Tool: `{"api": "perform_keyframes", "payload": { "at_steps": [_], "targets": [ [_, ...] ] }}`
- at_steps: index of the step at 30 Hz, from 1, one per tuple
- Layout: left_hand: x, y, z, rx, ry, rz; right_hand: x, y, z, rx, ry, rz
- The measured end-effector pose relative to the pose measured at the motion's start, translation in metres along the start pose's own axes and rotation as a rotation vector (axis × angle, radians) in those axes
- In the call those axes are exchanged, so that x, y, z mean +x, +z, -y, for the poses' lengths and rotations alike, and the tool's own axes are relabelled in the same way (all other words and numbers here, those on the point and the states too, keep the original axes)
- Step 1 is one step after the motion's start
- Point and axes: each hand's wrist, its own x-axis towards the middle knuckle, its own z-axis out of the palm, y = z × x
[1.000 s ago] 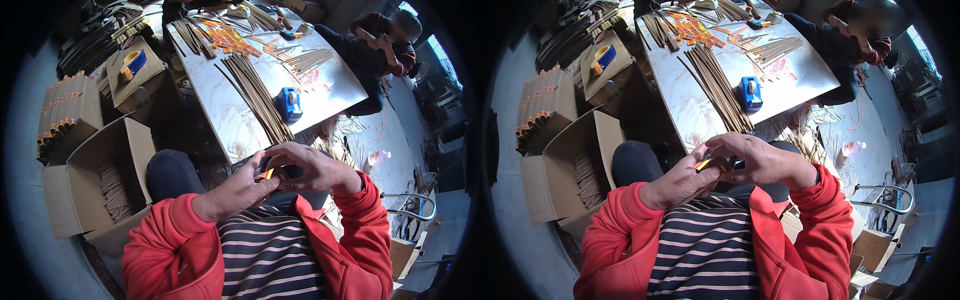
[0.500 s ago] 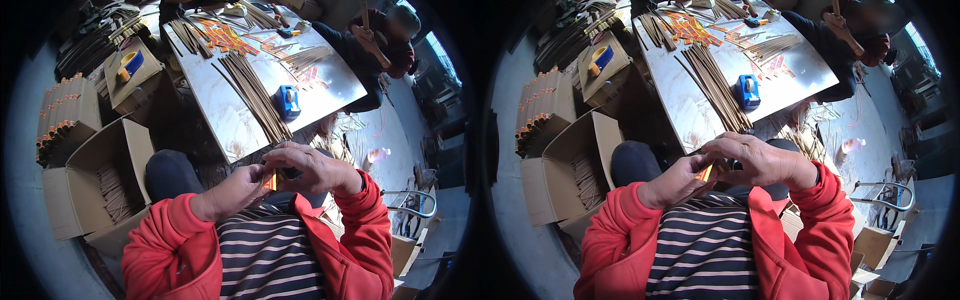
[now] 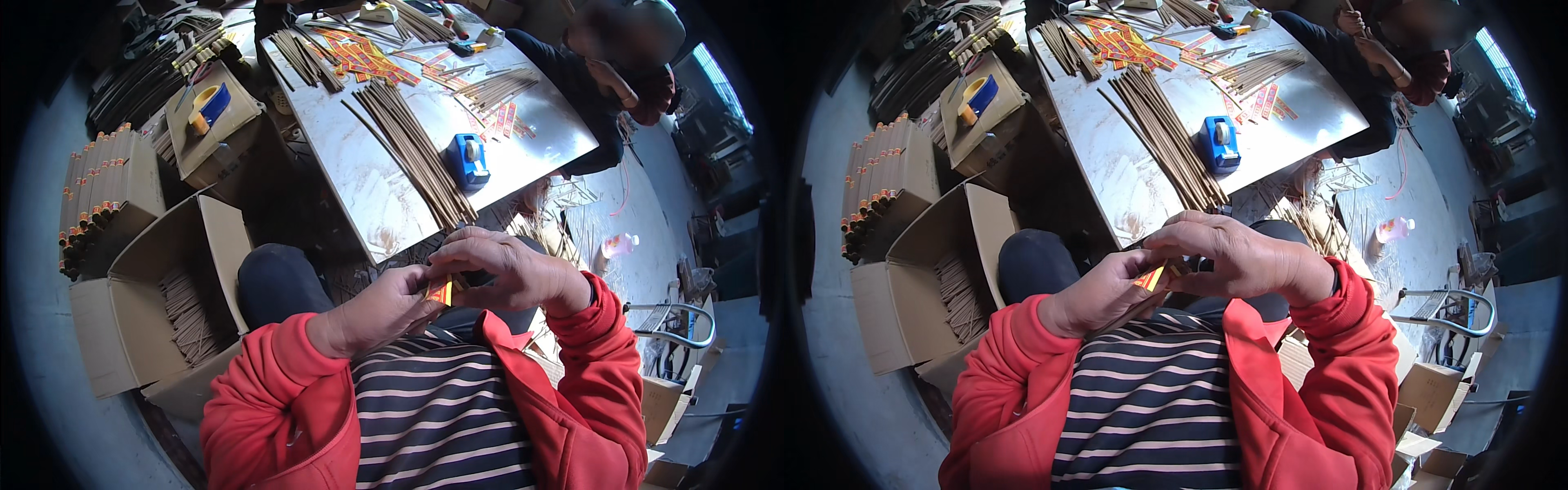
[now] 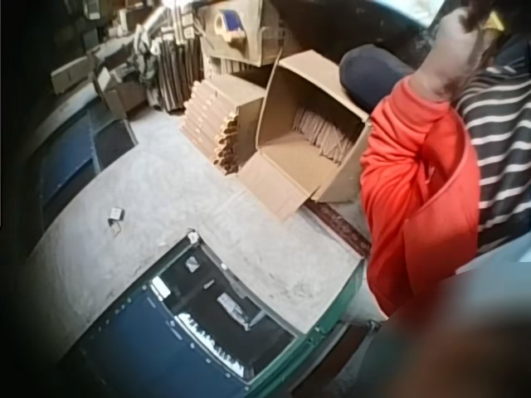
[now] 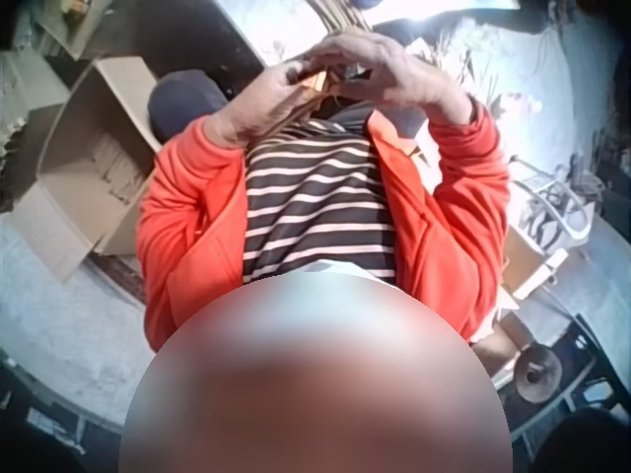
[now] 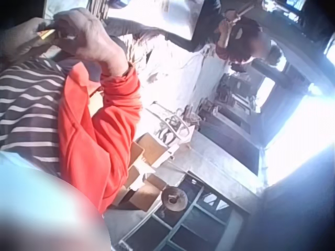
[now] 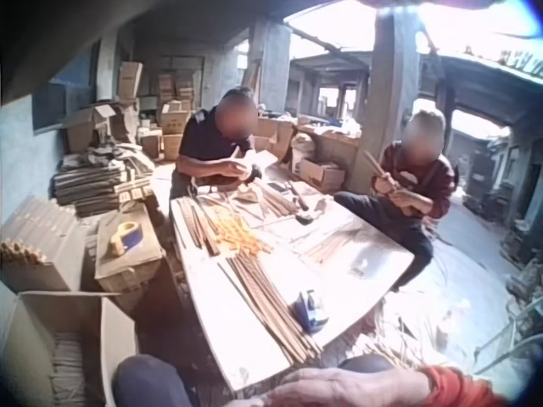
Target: The person gathers thin wooden sticks from a cardboard box, aligns them into a bundle, and wraps a small printed paper label around the bundle to secure it. The person repeats this process multiple times, placing the finished bundles into a box.
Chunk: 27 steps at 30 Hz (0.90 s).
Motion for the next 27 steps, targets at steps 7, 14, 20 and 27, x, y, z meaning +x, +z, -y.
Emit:
{"api": "perform_keyframes", "payload": {
  "at_steps": [7, 14, 20, 27],
  "targets": [
    [-0.003, 0.002, -0.006, -0.004, -0.011, 0.030, -0.003, 0.003, -0.006, 0.145, 0.033, -0.004],
    [-0.001, 0.002, -0.004, -0.039, -0.004, 0.025, -0.007, 0.007, -0.005, 0.280, 0.080, -0.035],
    [0.003, 0.000, 0.001, -0.028, 0.010, -0.007, -0.011, 0.014, -0.007, 0.384, 0.187, -0.102],
    [0.002, 0.002, 0.000, -0.030, 0.021, -0.034, -0.015, 0.024, -0.006, 0.507, 0.225, -0.180]
  ]
}}
